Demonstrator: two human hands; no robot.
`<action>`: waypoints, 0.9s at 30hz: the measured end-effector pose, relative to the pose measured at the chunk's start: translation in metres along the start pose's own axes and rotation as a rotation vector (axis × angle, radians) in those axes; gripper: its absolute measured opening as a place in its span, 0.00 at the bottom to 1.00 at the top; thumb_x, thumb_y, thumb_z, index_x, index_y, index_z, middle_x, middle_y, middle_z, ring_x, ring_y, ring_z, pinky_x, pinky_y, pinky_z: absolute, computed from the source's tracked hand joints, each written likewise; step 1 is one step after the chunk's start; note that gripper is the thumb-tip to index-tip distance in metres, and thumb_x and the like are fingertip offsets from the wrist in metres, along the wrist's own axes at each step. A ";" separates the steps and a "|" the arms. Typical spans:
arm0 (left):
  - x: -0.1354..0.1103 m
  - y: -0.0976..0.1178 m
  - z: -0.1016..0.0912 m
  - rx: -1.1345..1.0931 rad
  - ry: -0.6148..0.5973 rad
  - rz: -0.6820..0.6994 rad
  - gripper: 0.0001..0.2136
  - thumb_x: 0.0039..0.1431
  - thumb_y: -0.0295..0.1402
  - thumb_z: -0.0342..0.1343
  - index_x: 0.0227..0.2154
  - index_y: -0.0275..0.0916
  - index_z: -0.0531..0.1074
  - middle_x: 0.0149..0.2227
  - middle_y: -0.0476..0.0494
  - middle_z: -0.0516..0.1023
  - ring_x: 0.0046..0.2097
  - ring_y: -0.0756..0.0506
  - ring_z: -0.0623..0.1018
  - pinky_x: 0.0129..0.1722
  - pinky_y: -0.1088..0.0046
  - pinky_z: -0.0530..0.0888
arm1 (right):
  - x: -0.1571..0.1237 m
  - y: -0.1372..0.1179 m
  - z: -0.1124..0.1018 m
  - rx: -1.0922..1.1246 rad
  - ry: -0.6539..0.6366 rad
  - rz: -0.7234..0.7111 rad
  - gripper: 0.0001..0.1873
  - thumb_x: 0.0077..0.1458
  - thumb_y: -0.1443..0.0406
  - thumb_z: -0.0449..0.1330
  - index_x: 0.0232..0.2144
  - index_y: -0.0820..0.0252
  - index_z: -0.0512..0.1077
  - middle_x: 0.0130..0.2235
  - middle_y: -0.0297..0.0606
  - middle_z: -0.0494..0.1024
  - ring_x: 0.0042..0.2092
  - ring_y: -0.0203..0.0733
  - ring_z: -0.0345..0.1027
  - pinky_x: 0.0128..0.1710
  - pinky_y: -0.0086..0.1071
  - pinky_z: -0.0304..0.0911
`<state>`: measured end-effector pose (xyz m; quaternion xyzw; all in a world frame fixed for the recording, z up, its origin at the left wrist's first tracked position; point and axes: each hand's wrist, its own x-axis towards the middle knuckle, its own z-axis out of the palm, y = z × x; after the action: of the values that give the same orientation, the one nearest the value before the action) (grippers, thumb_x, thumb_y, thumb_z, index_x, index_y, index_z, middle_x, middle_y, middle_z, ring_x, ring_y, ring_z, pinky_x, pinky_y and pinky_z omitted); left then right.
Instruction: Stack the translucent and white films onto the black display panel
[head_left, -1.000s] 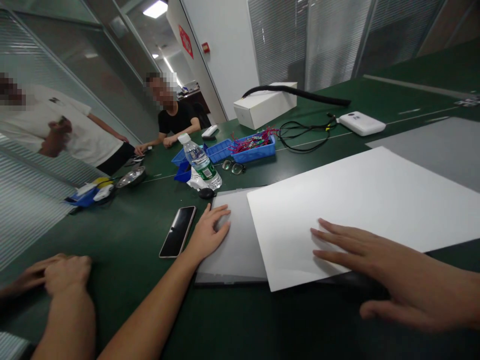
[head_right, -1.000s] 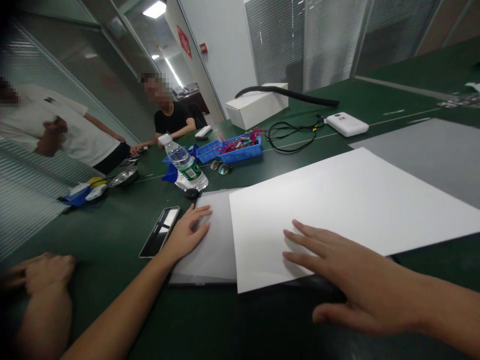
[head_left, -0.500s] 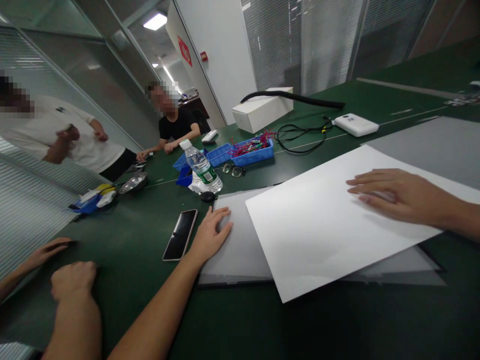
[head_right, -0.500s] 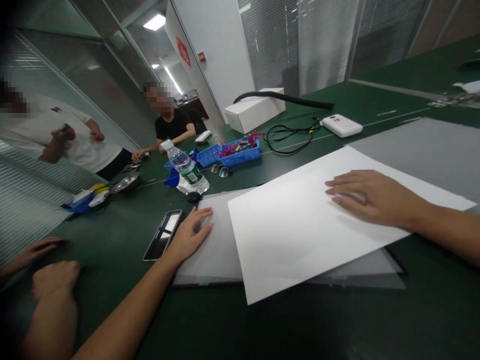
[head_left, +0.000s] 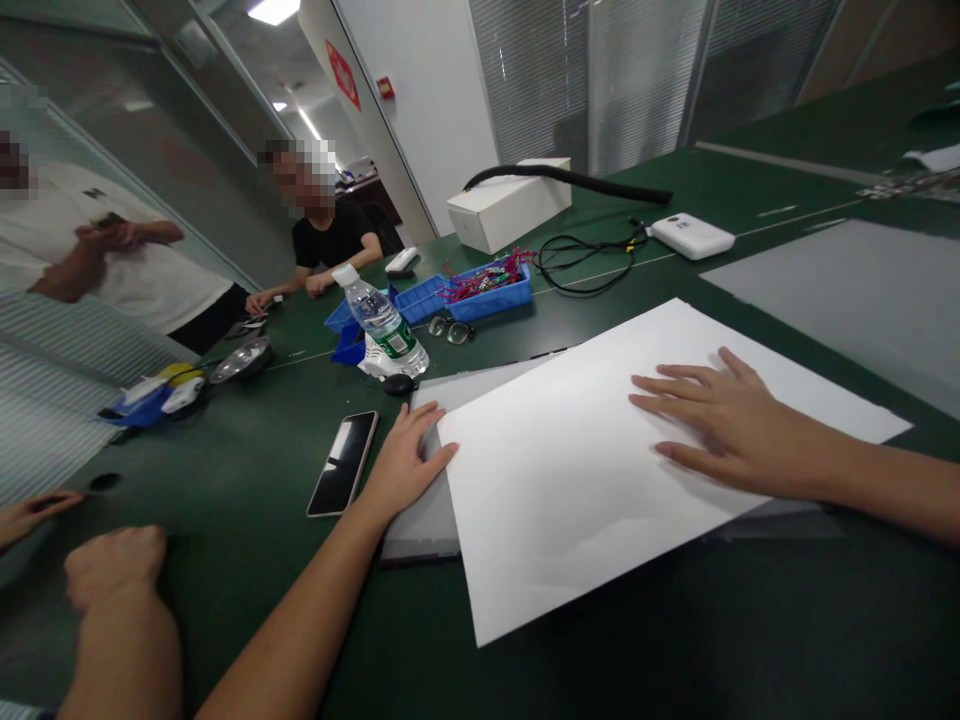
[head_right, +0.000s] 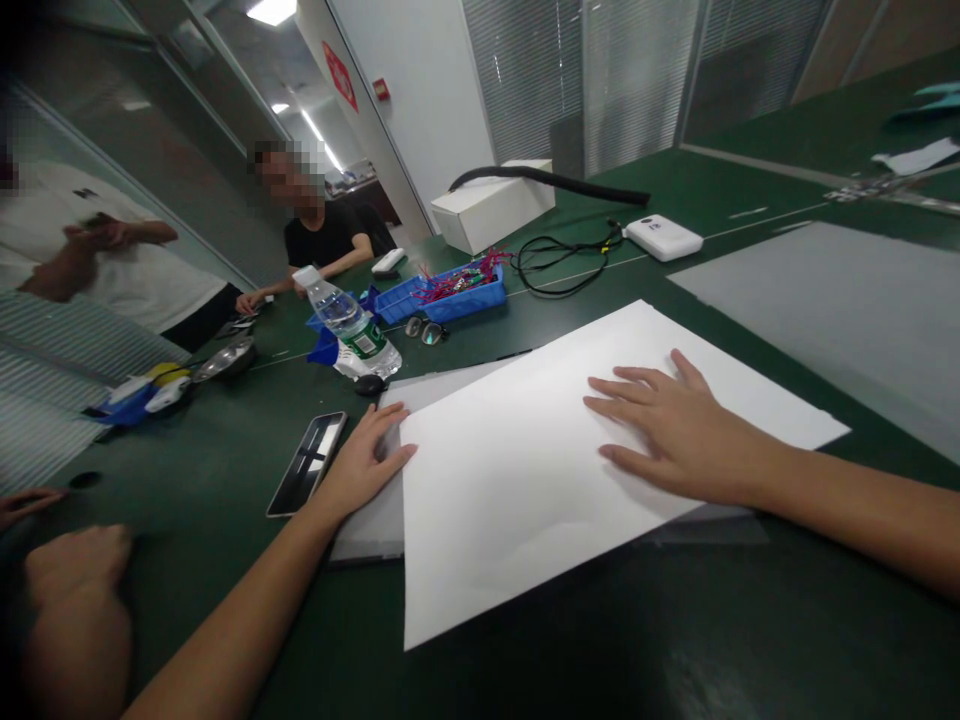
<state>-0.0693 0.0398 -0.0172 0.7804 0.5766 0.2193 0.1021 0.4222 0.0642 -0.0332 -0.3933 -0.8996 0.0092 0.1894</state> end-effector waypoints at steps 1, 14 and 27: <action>0.000 0.000 0.000 -0.002 -0.006 -0.003 0.27 0.68 0.52 0.60 0.62 0.40 0.76 0.70 0.34 0.74 0.75 0.31 0.68 0.79 0.39 0.50 | 0.000 0.000 0.000 0.009 -0.012 0.007 0.31 0.69 0.44 0.57 0.70 0.42 0.71 0.72 0.40 0.71 0.71 0.70 0.64 0.68 0.86 0.45; 0.000 -0.010 0.003 -0.043 0.100 -0.120 0.21 0.70 0.43 0.59 0.60 0.42 0.79 0.72 0.35 0.72 0.74 0.32 0.70 0.75 0.45 0.64 | 0.010 0.057 -0.006 0.003 -0.134 0.432 0.40 0.73 0.44 0.46 0.72 0.62 0.68 0.77 0.55 0.59 0.76 0.61 0.58 0.74 0.55 0.58; -0.003 -0.014 0.004 -0.087 0.013 -0.168 0.29 0.66 0.49 0.64 0.65 0.41 0.75 0.75 0.33 0.66 0.80 0.29 0.56 0.77 0.40 0.57 | 0.003 0.035 -0.003 -0.186 -0.128 0.403 0.45 0.72 0.37 0.41 0.73 0.59 0.66 0.77 0.60 0.58 0.75 0.69 0.57 0.69 0.66 0.61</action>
<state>-0.0806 0.0423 -0.0269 0.7226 0.6307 0.2400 0.1501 0.4463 0.0900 -0.0354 -0.5793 -0.8101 -0.0111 0.0895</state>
